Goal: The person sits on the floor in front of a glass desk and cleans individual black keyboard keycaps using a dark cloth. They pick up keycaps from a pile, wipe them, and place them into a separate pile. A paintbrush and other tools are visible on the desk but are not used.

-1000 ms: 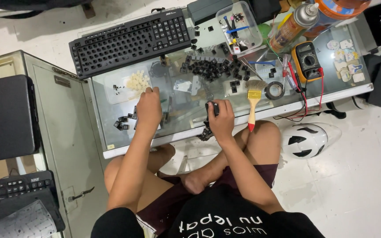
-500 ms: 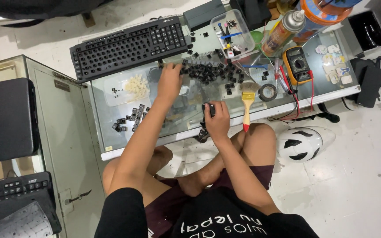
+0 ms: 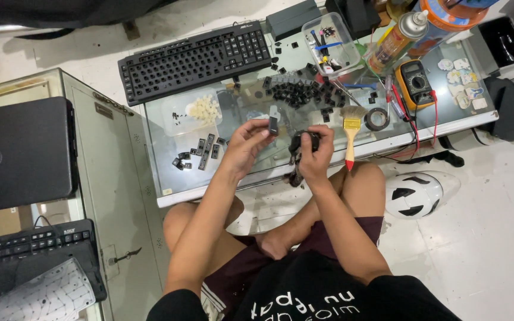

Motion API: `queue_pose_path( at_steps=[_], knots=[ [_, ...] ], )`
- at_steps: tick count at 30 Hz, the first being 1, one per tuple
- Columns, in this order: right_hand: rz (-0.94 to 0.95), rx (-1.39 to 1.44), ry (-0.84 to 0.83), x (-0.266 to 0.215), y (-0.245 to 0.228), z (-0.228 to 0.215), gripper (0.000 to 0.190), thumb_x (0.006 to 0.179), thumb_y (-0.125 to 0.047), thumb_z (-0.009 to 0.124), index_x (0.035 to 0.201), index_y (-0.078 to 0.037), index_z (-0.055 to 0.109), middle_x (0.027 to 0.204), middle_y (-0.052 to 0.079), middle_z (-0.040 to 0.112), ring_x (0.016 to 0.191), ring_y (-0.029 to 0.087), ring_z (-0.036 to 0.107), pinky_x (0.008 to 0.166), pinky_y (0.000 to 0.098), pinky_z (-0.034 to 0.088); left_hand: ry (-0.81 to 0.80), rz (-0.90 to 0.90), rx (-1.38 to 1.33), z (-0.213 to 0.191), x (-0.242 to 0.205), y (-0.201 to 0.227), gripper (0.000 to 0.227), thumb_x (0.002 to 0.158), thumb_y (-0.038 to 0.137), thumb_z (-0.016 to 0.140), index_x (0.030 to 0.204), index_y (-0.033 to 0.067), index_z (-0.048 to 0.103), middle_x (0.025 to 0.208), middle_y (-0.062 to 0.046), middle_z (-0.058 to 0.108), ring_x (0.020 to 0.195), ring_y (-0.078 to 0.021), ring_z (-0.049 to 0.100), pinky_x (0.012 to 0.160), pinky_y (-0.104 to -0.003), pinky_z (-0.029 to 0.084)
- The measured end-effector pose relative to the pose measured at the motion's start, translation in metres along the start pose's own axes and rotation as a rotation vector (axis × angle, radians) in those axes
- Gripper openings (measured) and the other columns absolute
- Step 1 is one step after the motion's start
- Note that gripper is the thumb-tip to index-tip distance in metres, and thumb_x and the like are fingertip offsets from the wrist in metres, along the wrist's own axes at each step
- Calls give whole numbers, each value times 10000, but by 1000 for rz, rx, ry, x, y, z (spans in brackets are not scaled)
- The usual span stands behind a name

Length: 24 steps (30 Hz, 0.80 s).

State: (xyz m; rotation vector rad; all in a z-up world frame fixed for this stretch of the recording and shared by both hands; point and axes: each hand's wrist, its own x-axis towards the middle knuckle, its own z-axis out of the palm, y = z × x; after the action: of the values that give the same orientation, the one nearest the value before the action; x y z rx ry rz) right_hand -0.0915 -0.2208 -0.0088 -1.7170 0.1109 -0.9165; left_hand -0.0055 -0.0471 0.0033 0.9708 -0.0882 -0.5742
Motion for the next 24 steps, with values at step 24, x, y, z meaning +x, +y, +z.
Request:
queue_pose_path(
  at_steps=[24],
  knots=[
    [87,129,-254,0,-19,35,204,1101,-249,559,1022,-70,502,1073,67,469,1080,182,477,1052,360,355,40,39,-78,1,-19,-69,293,853,40,819,1129,39,722,1037,-87,742,957,-152,739,869,-307,599]
  ],
)
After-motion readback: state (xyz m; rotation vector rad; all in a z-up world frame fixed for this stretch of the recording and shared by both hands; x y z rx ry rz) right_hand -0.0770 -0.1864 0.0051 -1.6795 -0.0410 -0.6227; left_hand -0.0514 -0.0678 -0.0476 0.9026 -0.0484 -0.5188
